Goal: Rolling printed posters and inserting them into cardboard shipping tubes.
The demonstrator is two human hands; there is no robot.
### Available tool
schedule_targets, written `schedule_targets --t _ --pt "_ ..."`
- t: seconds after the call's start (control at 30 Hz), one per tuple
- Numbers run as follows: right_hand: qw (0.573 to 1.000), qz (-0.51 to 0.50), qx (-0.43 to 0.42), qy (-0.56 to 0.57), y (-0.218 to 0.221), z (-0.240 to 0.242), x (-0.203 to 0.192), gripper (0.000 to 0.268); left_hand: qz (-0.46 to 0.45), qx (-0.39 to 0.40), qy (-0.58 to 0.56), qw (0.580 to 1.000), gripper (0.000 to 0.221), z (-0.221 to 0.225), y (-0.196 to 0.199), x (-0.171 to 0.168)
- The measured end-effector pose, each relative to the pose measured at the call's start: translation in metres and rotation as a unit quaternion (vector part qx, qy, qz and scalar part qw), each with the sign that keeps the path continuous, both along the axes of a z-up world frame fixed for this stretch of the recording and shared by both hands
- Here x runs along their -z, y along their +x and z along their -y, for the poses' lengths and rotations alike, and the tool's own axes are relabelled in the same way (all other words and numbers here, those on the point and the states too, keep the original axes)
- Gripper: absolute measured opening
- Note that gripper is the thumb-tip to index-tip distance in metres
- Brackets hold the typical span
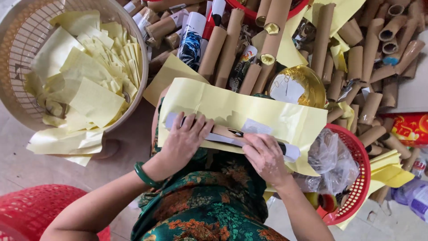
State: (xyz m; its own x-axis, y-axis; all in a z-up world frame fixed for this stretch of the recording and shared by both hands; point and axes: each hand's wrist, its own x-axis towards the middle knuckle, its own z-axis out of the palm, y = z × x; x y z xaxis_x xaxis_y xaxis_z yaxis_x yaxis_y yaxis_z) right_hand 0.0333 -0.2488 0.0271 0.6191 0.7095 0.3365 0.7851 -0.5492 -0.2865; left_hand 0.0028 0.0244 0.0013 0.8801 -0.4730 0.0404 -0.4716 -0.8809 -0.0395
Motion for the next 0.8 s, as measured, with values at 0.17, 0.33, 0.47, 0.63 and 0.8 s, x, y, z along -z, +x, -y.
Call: schedule_targets --t 0.17,0.33,0.47,0.63,0.8 --pt "0.998 0.021 0.05 -0.04 -0.018 -0.024 -0.016 0.023 0.003 0.033 0.01 0.999 0.073 -0.059 0.013 0.007" --pt "0.998 0.016 0.049 -0.038 -0.017 -0.033 -0.013 0.018 0.019 0.015 -0.037 0.999 0.073 -0.126 0.01 0.011" --pt "1.0 0.002 0.006 -0.02 -0.01 -0.016 0.01 0.019 0.039 -0.036 -0.096 0.994 0.054 -0.158 0.008 0.031" --pt "0.999 -0.009 -0.032 -0.018 0.0 -0.007 0.02 0.018 -0.013 -0.177 -0.278 0.944 0.046 -0.16 0.014 0.118" --pt "0.998 -0.025 -0.055 -0.012 0.015 -0.008 0.018 0.019 -0.337 -0.381 -0.36 0.782 0.079 -0.129 0.033 0.088"
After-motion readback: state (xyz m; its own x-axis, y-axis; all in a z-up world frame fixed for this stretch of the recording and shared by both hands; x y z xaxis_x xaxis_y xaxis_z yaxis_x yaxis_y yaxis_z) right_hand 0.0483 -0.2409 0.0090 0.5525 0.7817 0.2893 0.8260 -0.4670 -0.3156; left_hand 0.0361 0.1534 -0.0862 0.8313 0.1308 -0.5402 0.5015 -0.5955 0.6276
